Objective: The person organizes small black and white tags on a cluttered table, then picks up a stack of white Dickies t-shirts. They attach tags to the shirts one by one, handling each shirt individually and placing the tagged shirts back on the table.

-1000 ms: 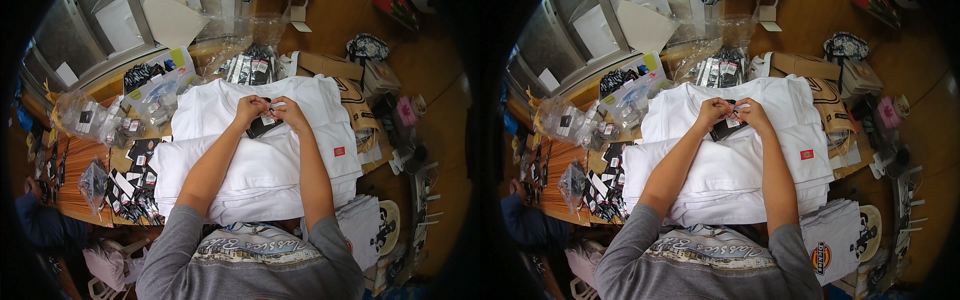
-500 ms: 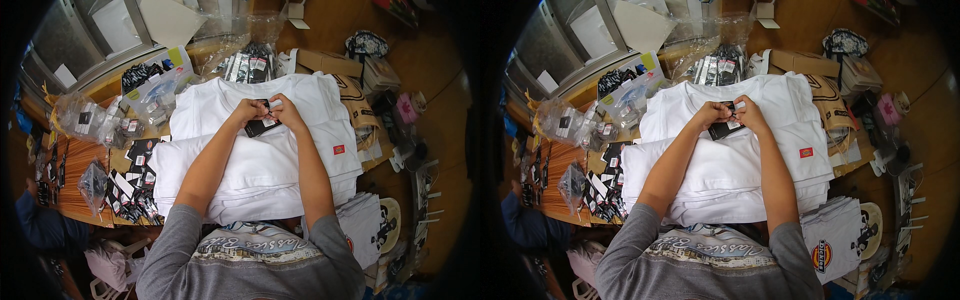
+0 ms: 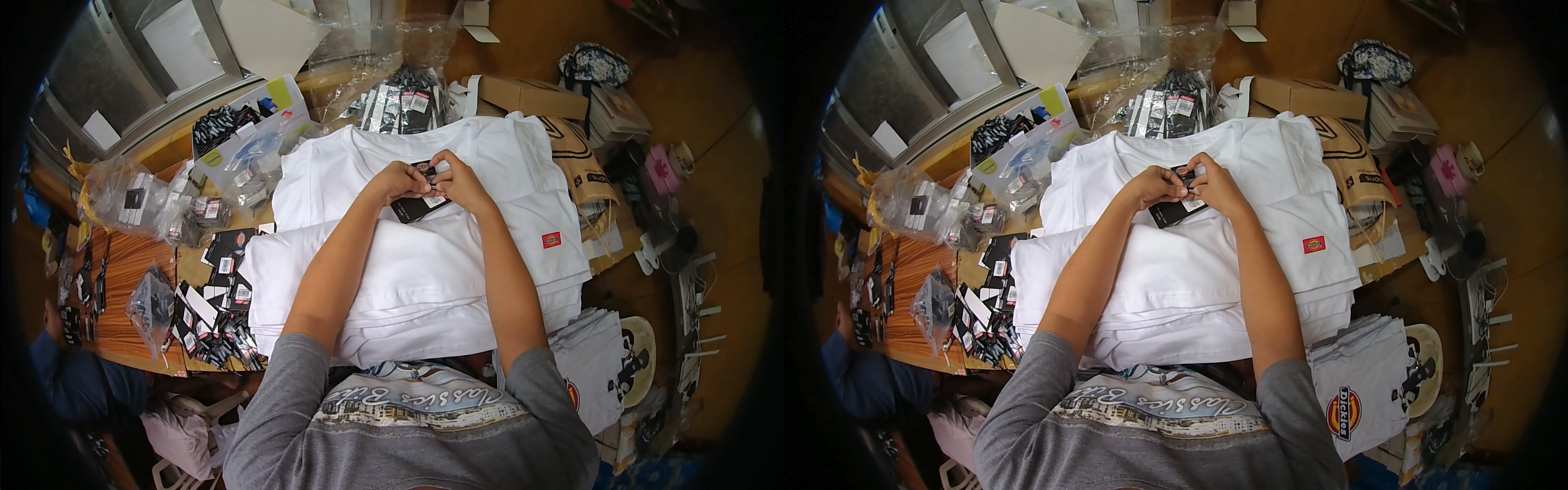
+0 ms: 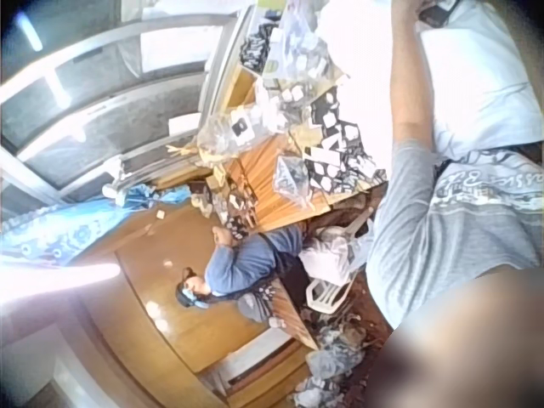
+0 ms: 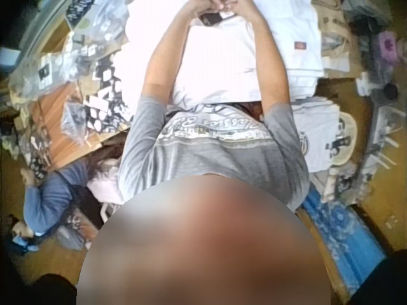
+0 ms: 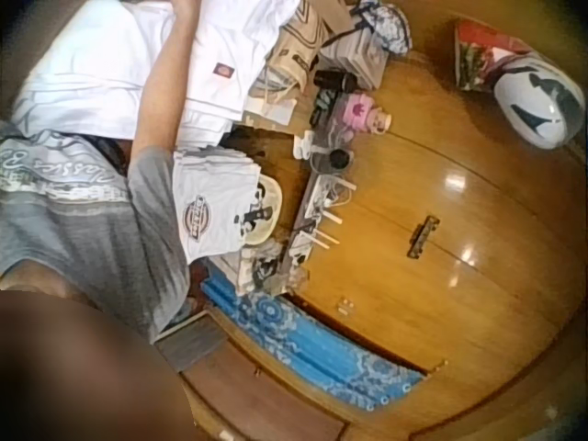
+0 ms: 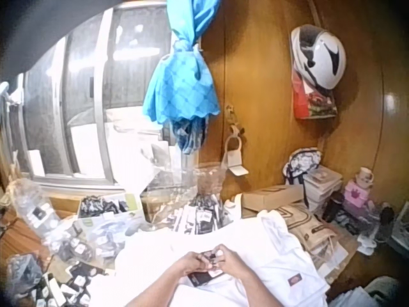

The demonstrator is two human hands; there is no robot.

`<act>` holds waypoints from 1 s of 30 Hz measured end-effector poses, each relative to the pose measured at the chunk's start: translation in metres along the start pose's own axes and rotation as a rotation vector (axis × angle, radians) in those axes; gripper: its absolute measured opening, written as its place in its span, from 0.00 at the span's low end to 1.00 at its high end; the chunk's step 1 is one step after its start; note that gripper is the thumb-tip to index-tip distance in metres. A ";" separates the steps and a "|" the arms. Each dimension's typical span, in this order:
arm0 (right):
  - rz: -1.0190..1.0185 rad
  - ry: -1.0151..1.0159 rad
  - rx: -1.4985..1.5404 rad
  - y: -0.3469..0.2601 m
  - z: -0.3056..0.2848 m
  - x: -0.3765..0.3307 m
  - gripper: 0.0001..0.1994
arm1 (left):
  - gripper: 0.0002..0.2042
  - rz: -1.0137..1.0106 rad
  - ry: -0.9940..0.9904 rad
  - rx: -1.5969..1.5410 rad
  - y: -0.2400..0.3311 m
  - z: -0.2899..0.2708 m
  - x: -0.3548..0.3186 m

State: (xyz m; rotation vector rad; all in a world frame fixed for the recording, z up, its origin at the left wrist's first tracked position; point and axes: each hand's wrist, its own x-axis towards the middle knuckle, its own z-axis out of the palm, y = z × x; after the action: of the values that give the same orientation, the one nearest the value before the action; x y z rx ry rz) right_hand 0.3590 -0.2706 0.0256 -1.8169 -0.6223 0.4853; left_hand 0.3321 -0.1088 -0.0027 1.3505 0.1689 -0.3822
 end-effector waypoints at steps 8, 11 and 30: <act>-0.046 -0.020 -0.059 -0.003 0.004 0.003 0.19 | 0.09 -0.013 0.037 0.036 0.000 0.000 0.000; -0.035 -0.064 -0.187 -0.015 -0.007 0.007 0.19 | 0.10 0.046 0.062 0.089 0.004 -0.007 -0.004; -0.072 1.170 -0.436 0.051 -0.167 0.024 0.08 | 0.21 -0.168 0.965 0.639 0.019 -0.160 -0.061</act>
State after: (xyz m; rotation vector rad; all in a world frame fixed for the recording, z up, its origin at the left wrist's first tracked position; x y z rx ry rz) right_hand 0.4874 -0.3916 0.0287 -2.0809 0.0483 -0.8099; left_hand 0.2983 0.0599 0.0006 2.0780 1.0319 0.1333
